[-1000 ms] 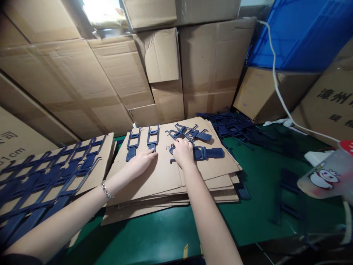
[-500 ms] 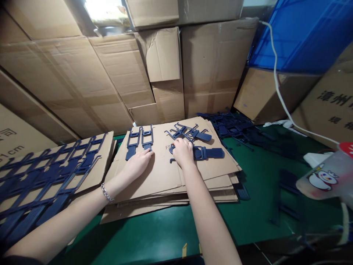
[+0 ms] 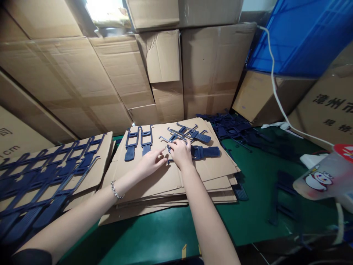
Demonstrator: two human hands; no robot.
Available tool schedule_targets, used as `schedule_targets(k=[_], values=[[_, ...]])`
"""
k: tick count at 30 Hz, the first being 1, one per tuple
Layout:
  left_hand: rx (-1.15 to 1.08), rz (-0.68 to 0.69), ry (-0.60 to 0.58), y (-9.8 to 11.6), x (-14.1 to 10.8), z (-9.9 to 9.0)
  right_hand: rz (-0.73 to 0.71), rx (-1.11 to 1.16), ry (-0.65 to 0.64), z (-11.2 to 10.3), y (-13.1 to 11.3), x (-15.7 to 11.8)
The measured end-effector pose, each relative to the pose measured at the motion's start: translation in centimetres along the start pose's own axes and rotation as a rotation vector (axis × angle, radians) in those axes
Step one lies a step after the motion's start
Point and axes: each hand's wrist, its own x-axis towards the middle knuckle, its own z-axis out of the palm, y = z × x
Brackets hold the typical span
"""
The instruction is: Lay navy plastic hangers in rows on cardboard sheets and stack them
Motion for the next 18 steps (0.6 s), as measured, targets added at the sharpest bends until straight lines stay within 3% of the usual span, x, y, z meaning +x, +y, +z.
schedule_targets(k=[8, 13, 18], values=[[-0.436, -0.222, 0.036, -1.5, 4.0, 1.8, -0.099, 0.099, -0.031, 0.2, -0.7, -0.1], [-0.648, -0.307, 0.103, -1.8, 4.7, 1.4, -0.082, 0.206, 0.155, 0.2, -0.7, 0.0], [-0.814, -0.413, 0.258, -2.5, 5.6, -0.6, 0.019, 0.089, 0.267, 0.1, -0.7, -0.2]])
